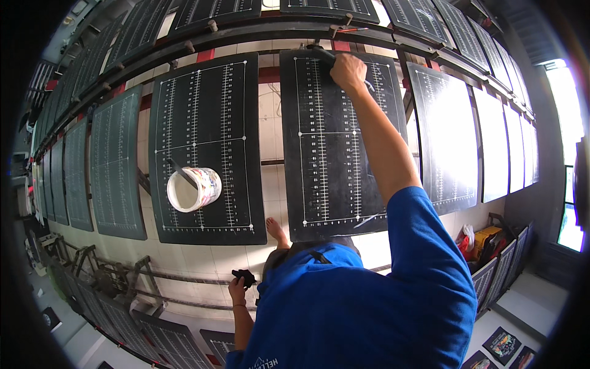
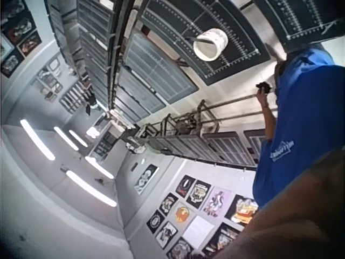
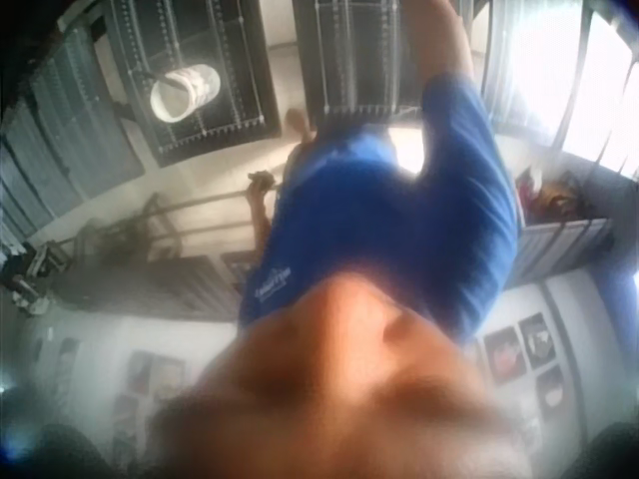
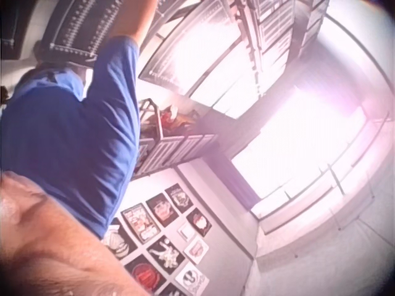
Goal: The person scoops white ink from a bucket using a spatula and applies it to a screen printing frame. They then use a green squeegee to spread the ink evenly across the screen's surface, repeating the process on multiple frames.
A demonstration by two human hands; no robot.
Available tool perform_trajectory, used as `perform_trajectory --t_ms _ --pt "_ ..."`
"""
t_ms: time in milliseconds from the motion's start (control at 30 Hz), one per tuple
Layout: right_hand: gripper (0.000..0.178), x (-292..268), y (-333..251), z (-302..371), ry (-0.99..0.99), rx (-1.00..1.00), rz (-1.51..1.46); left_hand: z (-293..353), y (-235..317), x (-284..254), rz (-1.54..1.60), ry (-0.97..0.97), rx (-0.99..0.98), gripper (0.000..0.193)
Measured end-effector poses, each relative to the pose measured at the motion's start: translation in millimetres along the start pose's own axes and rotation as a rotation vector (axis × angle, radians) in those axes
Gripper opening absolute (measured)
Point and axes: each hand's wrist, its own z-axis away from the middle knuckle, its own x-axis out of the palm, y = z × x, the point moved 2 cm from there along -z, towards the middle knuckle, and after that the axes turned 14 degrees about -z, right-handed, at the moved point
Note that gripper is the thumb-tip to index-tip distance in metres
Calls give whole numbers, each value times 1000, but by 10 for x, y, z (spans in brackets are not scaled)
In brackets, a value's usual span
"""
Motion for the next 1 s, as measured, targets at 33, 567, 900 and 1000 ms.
perform_trajectory --t_ms 33,567,900,1000 --pt "18 70 45 73 5 -72 22 -37 2 -32 1 -14 -2 28" --pt "53 -745 -67 4226 -191 -129 -174 -987 276 -355 -174 -89 291 25" --pt "51 -424 40 3937 -45 -271 -175 -881 -51 -528 -92 -66 114 26" --pt "53 -293 102 3108 -7 -330 -148 -726 -176 -547 -115 -58 66 25"
